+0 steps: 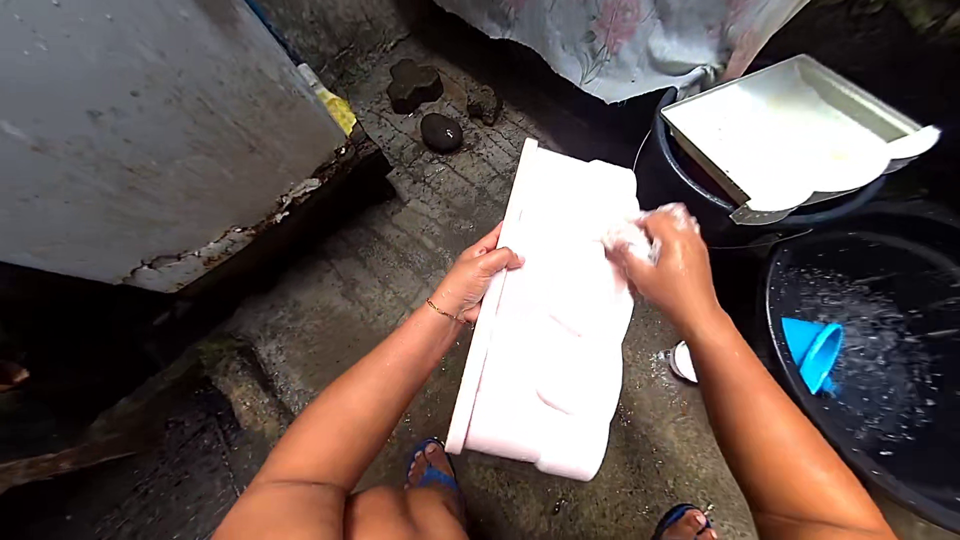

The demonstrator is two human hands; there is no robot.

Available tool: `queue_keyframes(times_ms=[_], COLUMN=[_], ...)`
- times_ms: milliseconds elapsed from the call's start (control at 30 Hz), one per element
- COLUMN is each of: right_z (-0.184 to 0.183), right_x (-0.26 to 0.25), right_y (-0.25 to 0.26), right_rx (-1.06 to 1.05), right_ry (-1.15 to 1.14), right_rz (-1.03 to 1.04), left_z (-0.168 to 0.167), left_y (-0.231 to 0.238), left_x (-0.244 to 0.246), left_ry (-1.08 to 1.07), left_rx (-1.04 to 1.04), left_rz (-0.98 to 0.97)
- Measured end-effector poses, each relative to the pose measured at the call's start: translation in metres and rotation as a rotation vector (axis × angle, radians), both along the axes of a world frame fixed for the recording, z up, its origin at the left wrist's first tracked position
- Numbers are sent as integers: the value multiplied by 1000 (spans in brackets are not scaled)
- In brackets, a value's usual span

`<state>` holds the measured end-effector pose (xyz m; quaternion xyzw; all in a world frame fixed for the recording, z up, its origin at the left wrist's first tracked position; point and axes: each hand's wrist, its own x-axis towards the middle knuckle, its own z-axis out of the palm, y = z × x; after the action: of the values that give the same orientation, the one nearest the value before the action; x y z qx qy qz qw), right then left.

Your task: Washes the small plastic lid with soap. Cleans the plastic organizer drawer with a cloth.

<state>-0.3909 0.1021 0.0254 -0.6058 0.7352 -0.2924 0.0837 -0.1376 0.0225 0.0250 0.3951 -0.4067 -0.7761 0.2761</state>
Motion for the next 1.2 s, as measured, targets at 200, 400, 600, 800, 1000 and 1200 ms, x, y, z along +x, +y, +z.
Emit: queue_keyframes(times_ms=[200, 400, 600, 800, 1000, 1200], right_z=[0, -1, -4, -6, 6, -10], right_x=[-2, 5, 20, 29, 7, 8], right_y=[6, 8, 32, 47, 9, 19], right_rx=[187, 121, 133, 121, 173, 124], right_ry=[256, 435, 358, 291, 423, 233], right_rz=[327, 474, 575, 610, 498, 532], left_z=[-22, -24, -25, -26, -25, -29], left_y=[-11, -12, -17, -20, -22, -18], left_x=[-10, -7, -3, 2, 4, 3], left_ry=[-15, -71, -103, -114, -115, -95], left_rx=[43, 8, 8, 3, -18, -46], left_rz=[15, 76, 94, 83, -49, 64])
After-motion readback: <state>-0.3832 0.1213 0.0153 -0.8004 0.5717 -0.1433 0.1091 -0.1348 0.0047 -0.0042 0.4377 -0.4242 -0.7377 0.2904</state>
